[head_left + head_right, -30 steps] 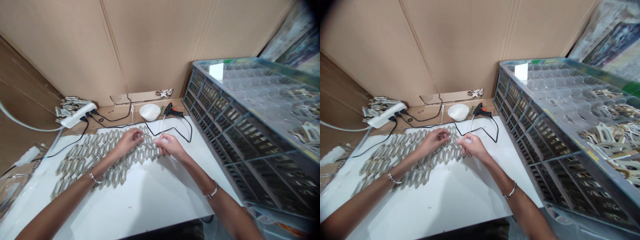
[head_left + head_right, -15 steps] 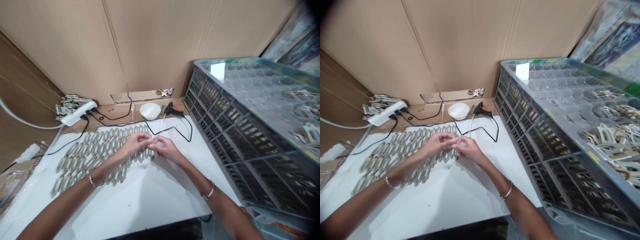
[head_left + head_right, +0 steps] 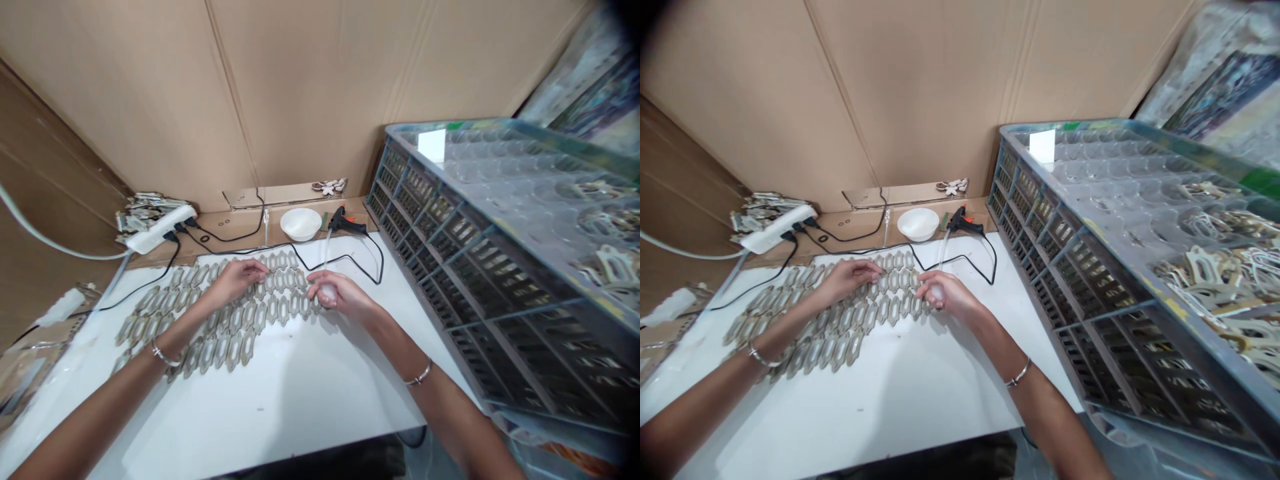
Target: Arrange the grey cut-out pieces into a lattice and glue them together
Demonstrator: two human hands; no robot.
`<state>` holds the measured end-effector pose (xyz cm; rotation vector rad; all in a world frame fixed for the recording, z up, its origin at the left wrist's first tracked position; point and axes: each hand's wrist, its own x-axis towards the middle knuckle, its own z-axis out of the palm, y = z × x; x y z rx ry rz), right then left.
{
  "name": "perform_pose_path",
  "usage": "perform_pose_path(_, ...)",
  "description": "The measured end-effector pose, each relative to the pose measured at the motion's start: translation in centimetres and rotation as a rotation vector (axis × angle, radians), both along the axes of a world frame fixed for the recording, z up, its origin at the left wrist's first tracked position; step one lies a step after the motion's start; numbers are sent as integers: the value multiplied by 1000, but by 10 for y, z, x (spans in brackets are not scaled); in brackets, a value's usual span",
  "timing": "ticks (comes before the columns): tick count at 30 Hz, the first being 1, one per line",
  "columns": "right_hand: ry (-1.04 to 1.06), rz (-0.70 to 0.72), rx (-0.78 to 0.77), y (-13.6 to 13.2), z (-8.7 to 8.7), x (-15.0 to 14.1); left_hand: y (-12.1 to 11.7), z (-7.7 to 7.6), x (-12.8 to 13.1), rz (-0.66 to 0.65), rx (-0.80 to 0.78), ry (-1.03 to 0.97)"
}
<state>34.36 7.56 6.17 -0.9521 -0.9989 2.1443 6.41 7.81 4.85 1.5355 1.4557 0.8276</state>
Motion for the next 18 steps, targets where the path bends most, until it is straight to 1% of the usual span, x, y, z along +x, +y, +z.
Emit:
perform_pose_path(2, 18, -12, 3, 1, 4, 3, 0, -5, 0, -12, 11, 18)
perform_pose_path(4, 17, -20, 18, 1, 6, 5, 1, -7, -1, -26, 33, 52)
perform_pose_path(10, 5, 9, 87, 0, 3, 6, 3, -1, 0, -106, 112, 232)
perform_pose_path(14, 6, 6, 97, 1, 2, 7, 2, 1, 3, -136, 137, 272)
perform_pose_path(18, 10, -4, 92, 2, 3, 7, 3, -2, 7, -159, 141, 305)
